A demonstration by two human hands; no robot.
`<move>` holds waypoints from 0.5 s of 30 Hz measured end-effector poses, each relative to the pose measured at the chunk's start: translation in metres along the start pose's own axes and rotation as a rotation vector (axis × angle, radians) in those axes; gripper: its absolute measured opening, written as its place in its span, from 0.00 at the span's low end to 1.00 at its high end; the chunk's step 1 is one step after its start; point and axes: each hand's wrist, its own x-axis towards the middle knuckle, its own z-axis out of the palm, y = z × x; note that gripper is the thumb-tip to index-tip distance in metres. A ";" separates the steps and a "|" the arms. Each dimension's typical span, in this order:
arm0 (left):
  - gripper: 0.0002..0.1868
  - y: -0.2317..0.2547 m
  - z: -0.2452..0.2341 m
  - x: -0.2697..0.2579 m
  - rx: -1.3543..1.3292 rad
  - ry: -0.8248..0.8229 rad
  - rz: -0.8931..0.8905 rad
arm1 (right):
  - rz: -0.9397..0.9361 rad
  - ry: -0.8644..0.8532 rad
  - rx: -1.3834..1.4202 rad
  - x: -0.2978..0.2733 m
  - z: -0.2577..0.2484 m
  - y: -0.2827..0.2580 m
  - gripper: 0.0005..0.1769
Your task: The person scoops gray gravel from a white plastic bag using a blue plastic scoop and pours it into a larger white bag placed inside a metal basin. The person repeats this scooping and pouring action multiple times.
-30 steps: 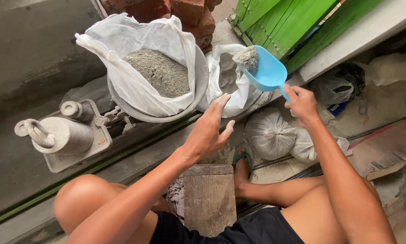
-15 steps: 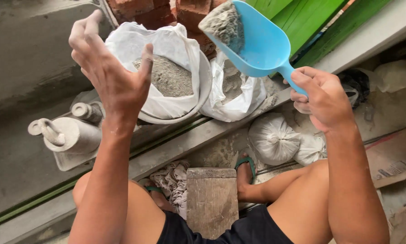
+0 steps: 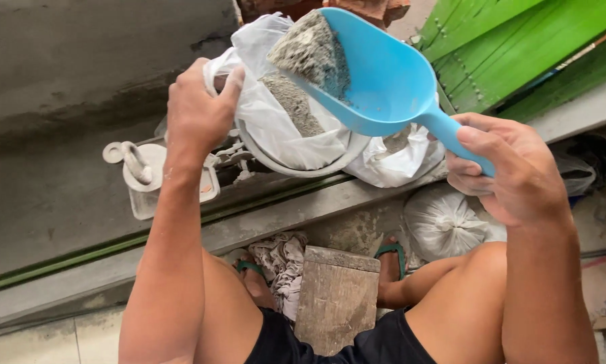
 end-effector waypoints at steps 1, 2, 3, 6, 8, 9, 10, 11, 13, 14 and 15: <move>0.17 0.001 -0.002 -0.001 -0.001 0.005 -0.004 | 0.000 -0.006 -0.003 -0.001 0.001 -0.001 0.16; 0.15 0.002 -0.003 -0.002 -0.086 0.010 0.035 | -0.030 0.001 0.019 -0.001 0.002 -0.003 0.19; 0.14 0.004 -0.003 -0.004 -0.172 0.010 0.077 | -0.059 0.012 0.041 -0.004 0.002 -0.003 0.22; 0.13 0.005 -0.002 -0.004 -0.372 0.003 0.181 | -0.077 0.057 0.000 -0.014 0.008 -0.014 0.24; 0.11 0.009 0.000 -0.004 -0.425 -0.009 0.195 | -0.085 0.078 0.038 -0.018 0.010 -0.012 0.22; 0.10 0.011 0.000 -0.004 -0.475 -0.022 0.211 | -0.094 0.098 0.078 -0.020 0.010 -0.011 0.21; 0.10 0.013 0.002 -0.004 -0.477 -0.023 0.212 | -0.095 0.100 0.076 -0.020 0.012 -0.010 0.21; 0.09 0.014 0.003 -0.004 -0.524 -0.027 0.252 | -0.104 0.026 0.097 -0.020 0.014 -0.009 0.20; 0.08 0.019 0.004 -0.005 -0.570 -0.034 0.295 | -0.115 -0.046 0.118 -0.019 0.018 -0.006 0.19; 0.09 0.021 0.004 -0.006 -0.596 -0.025 0.261 | -0.053 0.016 0.105 -0.018 0.020 -0.003 0.19; 0.10 0.023 0.004 -0.007 -0.621 -0.013 0.226 | 0.009 0.073 0.092 -0.016 0.022 -0.001 0.18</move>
